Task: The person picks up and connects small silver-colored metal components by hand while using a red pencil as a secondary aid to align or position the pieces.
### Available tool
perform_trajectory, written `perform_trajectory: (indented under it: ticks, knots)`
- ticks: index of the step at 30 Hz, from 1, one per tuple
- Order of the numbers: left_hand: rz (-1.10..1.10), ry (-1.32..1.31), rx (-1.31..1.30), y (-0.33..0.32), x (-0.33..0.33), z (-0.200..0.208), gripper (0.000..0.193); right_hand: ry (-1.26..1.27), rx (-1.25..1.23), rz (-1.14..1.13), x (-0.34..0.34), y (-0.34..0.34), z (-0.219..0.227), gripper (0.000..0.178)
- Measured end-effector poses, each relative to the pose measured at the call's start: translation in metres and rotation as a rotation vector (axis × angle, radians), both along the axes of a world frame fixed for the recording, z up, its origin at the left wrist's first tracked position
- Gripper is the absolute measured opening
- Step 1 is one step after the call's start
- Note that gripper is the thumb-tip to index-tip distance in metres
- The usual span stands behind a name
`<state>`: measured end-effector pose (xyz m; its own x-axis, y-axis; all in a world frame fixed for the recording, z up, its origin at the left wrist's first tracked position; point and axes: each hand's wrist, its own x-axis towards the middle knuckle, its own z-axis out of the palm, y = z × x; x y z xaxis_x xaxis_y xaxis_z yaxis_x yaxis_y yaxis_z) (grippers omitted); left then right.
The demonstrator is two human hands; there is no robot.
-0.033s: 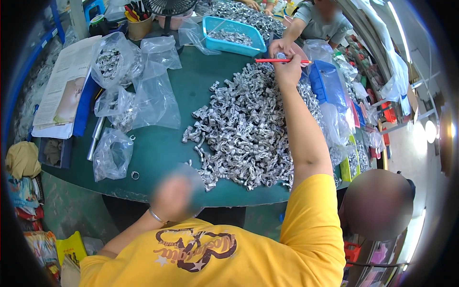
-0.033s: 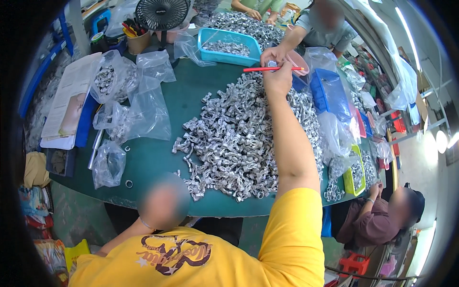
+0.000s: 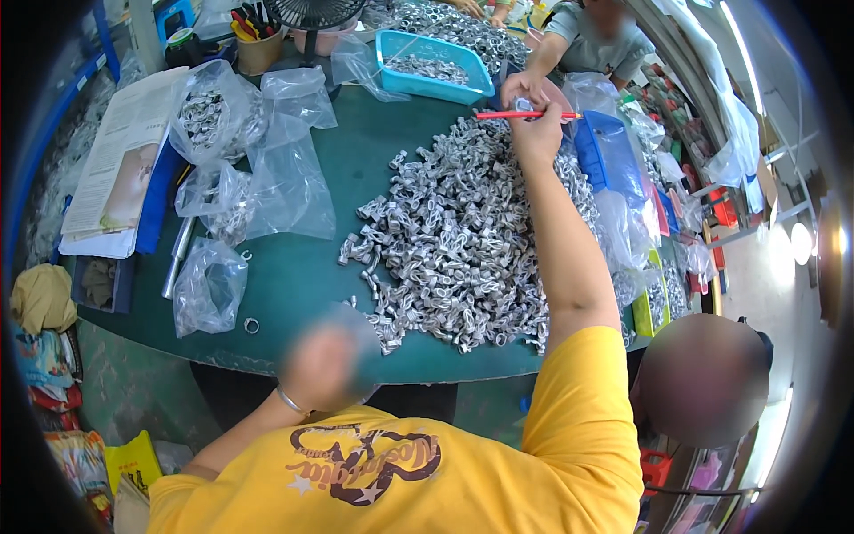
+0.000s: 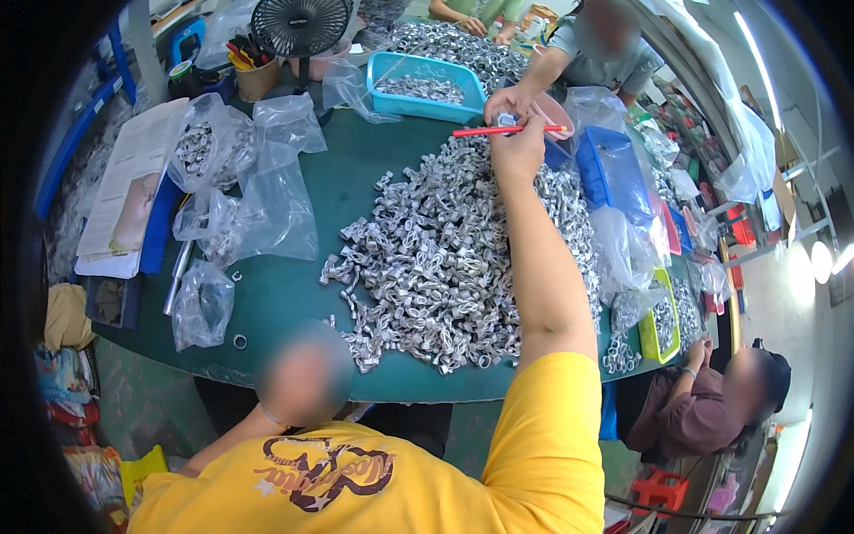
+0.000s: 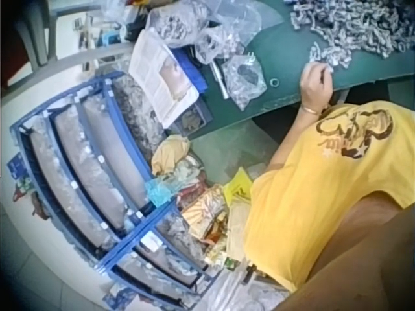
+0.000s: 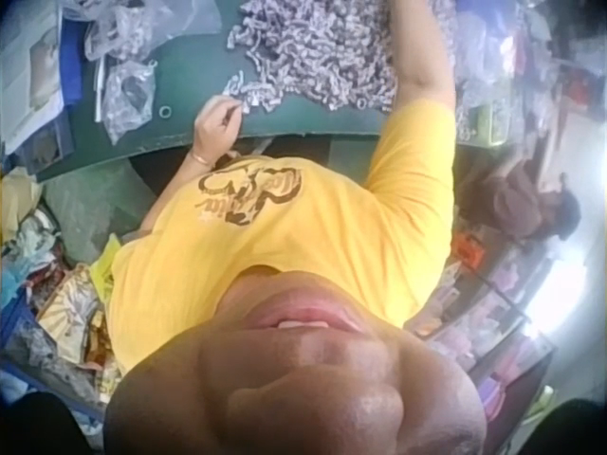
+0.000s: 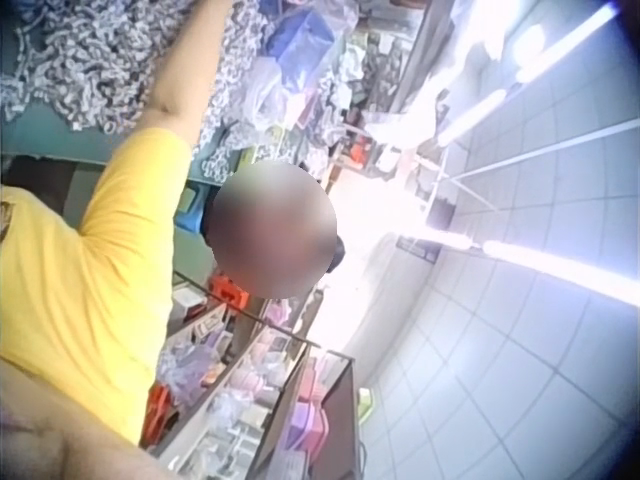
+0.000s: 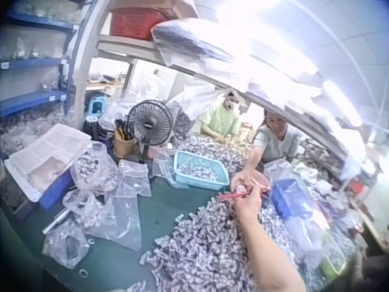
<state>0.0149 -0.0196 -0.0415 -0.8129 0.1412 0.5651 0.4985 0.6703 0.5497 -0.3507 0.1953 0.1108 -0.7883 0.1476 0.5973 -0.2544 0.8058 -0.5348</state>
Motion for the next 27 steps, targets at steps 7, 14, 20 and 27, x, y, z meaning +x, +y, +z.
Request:
perform_trajectory:
  ticks: [7, 14, 20, 27]
  knots:
    - [0.065, -0.035, 0.031, 0.001, 0.001, 0.001, 0.023, 0.047, -0.365, 0.568, 0.101, -0.001, -0.012, 0.045]
    - [0.212, -0.609, 0.958, 0.001, -0.001, 0.042, 0.013, -0.130, -0.539, 1.049, 0.253, -0.026, -0.066, 0.051]
    - [-0.273, -0.641, 0.983, 0.006, -0.003, 0.061, 0.026, -0.225, -0.659, 1.138, 0.312, -0.034, -0.092, 0.052]
    - [-0.135, -0.460, 0.731, 0.018, 0.010, 0.044, 0.031, -0.103, -0.628, 1.049, 0.327, -0.020, -0.102, 0.055]
